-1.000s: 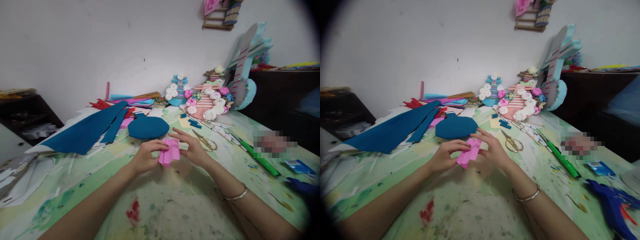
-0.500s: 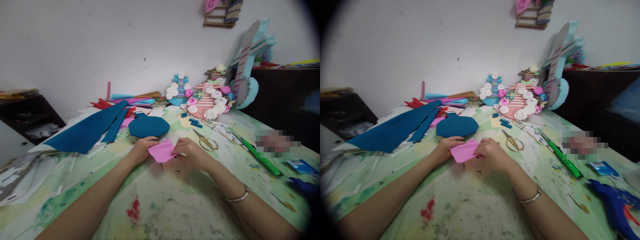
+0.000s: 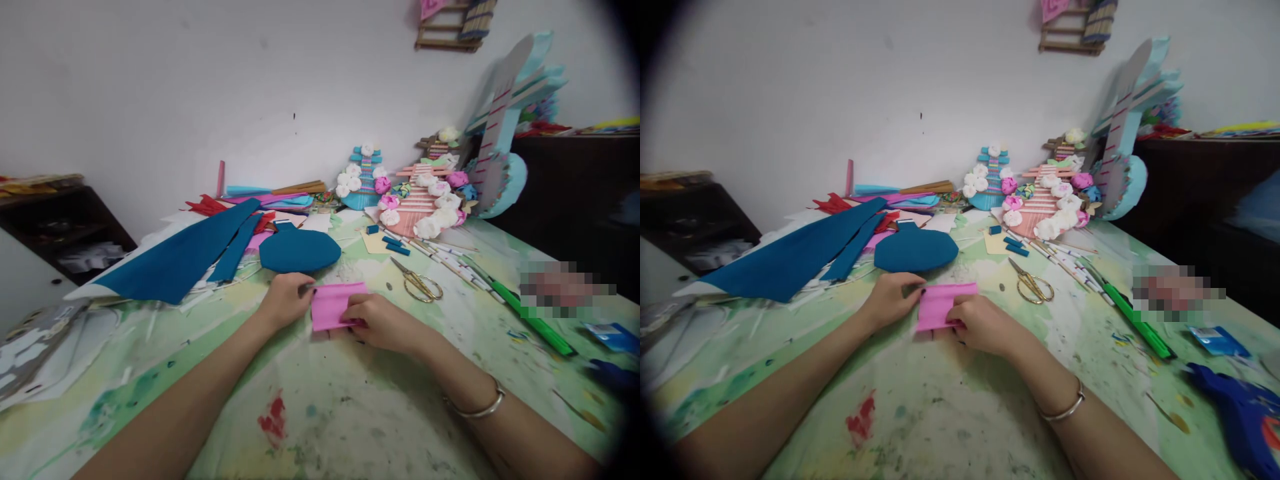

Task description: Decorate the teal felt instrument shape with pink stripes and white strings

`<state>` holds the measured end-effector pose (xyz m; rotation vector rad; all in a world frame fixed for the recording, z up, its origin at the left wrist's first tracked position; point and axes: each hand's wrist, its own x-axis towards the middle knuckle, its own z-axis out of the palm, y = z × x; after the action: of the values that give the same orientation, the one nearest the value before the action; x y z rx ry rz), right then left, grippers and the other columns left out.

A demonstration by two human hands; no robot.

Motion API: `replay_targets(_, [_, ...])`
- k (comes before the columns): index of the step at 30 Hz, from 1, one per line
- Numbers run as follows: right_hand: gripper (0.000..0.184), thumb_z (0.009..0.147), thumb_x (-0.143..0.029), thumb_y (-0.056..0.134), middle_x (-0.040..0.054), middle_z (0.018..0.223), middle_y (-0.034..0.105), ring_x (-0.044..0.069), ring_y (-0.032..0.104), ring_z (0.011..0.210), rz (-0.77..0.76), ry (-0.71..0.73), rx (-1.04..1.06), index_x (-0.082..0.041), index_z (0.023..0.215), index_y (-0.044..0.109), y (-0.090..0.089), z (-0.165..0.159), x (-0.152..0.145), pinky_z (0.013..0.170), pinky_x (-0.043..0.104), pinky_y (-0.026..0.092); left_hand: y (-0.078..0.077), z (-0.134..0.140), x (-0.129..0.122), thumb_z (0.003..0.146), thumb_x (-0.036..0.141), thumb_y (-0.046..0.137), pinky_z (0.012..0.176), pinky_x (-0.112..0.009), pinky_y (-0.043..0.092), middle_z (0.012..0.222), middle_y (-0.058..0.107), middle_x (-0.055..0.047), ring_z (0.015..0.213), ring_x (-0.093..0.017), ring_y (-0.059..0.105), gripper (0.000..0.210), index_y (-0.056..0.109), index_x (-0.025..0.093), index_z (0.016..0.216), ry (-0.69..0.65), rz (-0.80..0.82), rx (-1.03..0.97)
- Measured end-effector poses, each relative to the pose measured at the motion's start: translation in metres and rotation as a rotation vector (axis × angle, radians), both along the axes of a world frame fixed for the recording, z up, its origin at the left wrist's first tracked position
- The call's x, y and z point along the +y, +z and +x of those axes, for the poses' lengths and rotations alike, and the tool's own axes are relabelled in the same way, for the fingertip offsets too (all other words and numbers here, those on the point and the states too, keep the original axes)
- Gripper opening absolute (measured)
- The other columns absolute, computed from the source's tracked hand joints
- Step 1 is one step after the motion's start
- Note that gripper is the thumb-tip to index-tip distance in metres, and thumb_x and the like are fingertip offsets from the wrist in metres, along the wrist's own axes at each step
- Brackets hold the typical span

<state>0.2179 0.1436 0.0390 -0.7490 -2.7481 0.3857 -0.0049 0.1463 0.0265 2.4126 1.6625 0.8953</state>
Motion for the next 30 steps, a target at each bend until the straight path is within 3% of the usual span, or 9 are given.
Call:
replay_targets(2, [0.013,0.075,-0.007,0.054,0.0034,0.073,0.061,0.010,0.050,0.063,-0.055,0.021,0.004,-0.014,0.075,0.065,0.003,0.001,0.000,0.057,0.021,0.032,0.011,0.012,-0.015,0.078,0.031,0.061,0.076,-0.030,0.048,0.087,0.070,-0.007,0.083,-0.019,0.063,0.018,0.069,0.017,0.085,-0.158,-0.022,-0.074])
replay_targets(5, [0.010,0.076,-0.011,0.055,0.0032,0.072,0.063,0.011,0.052,0.063,-0.091,0.001,0.014,-0.014,0.076,0.065,0.007,0.002,0.001,0.059,0.022,0.034,0.022,0.026,-0.033,0.071,0.040,0.068,0.085,-0.037,0.044,0.102,0.063,-0.010,0.097,-0.024,0.055,0.031,0.068,0.018,0.092,-0.293,0.103,-0.014])
replay_targets(7, [0.017,0.074,-0.007,0.054,0.0047,0.080,0.066,0.014,0.056,0.070,-0.103,-0.032,0.048,-0.015,0.084,0.066,0.008,0.002,0.002,0.063,0.023,0.037,0.024,0.031,-0.038,0.071,0.040,0.068,0.087,-0.041,0.041,0.108,0.059,-0.010,0.101,-0.026,0.051,0.031,0.067,0.020,0.095,-0.319,0.155,0.084])
replay_targets(12, [0.044,0.070,-0.003,0.052,0.0078,0.109,0.065,0.020,0.059,0.097,-0.166,-0.040,0.084,-0.018,0.109,0.063,0.007,0.003,0.003,0.077,0.027,0.043,0.014,0.029,-0.034,0.083,0.022,0.052,0.077,-0.035,0.042,0.095,0.062,-0.009,0.089,-0.021,0.054,0.022,0.061,0.017,0.102,-0.347,0.038,0.240])
replay_targets(16, [0.055,0.069,-0.003,0.053,0.0126,0.122,0.059,0.026,0.045,0.123,-0.153,-0.055,0.065,-0.016,0.122,0.055,0.003,0.006,0.004,0.094,0.035,0.041,0.012,0.025,-0.030,0.081,0.018,0.053,0.071,-0.030,0.043,0.088,0.062,-0.007,0.085,-0.019,0.055,0.016,0.062,0.017,0.094,-0.335,-0.014,0.191])
replay_targets(19, [0.063,0.068,-0.004,0.055,0.0166,0.138,0.043,0.028,0.035,0.131,-0.087,-0.093,0.063,-0.016,0.129,0.048,-0.002,0.007,0.004,0.099,0.038,0.038,0.012,0.024,-0.029,0.080,0.012,0.050,0.068,-0.027,0.042,0.079,0.060,-0.005,0.079,-0.017,0.055,0.013,0.062,0.017,0.080,-0.370,0.050,0.226])
replay_targets(22, [0.056,0.075,-0.010,0.054,0.0177,0.146,0.031,0.029,0.047,0.122,0.062,-0.121,0.072,-0.019,0.130,0.047,-0.006,0.005,0.002,0.091,0.040,0.044,0.011,0.024,-0.028,0.083,0.014,0.047,0.065,-0.028,0.042,0.076,0.059,-0.006,0.074,-0.016,0.053,0.017,0.061,0.015,0.075,-0.307,0.289,0.284])
replay_targets(26, [0.055,0.075,-0.001,0.041,0.0174,0.140,0.038,0.030,0.046,0.120,0.395,-0.235,0.136,-0.017,0.128,0.047,-0.003,0.001,0.000,0.089,0.044,0.042,0.008,0.023,-0.026,0.086,0.013,0.044,0.065,-0.027,0.041,0.076,0.060,-0.006,0.073,-0.015,0.052,0.021,0.060,0.016,0.072,-0.204,0.558,0.247])
replay_targets(30, [0.045,0.072,0.000,0.039,0.0180,0.128,0.046,0.025,0.055,0.100,0.410,-0.300,0.123,-0.013,0.113,0.052,0.003,0.002,0.001,0.077,0.037,0.045,0.004,0.020,-0.023,0.085,0.014,0.047,0.063,-0.024,0.041,0.080,0.061,-0.005,0.072,-0.013,0.055,0.017,0.060,0.016,0.075,-0.216,0.400,0.167])
